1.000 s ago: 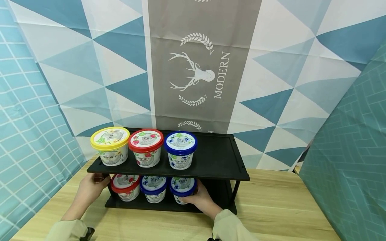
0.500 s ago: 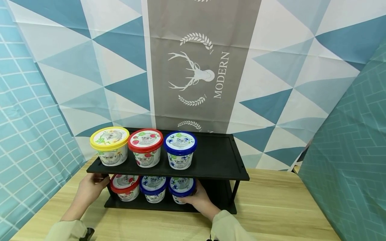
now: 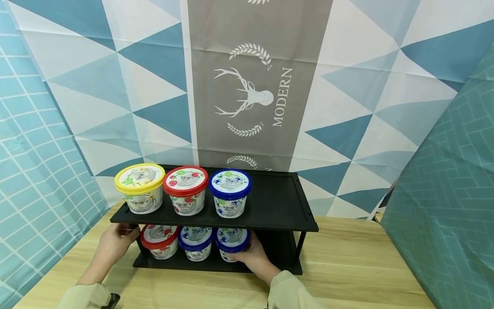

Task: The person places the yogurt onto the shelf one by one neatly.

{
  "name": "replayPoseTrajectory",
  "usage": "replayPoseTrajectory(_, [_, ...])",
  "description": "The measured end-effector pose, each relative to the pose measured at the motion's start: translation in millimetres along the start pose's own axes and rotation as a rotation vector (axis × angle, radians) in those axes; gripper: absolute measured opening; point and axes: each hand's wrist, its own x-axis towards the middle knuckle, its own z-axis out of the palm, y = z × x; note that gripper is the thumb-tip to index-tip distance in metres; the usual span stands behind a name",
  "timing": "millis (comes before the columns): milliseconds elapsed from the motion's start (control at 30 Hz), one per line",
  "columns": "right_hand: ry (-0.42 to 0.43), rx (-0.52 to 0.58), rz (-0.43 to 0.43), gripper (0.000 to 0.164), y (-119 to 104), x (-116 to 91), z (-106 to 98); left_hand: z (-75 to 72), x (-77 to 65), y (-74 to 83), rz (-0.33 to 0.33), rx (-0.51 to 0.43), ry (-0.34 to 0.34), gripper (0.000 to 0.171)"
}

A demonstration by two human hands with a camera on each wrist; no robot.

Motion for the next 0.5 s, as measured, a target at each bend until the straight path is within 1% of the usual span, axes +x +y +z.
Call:
replayPoseTrajectory(200, [0.028,-0.012,-0.002,0.093,-3.7,-1.4,2.4,0.6,0.3,-1.0,0.011,-0.001,0.003,0.028])
replayPoseTrajectory(333, [0.038,-0.018,0.002,0.094,0.4,0.5,2.8,0.5,0.0,-1.0,0.010,0.004,0.008,0.028])
replayPoseTrajectory(500, [0.046,-0.022,0.021,0.096,0.4,-0.8,3.3,0.0,-0.3,-0.4,0.002,0.004,0.002,0.028])
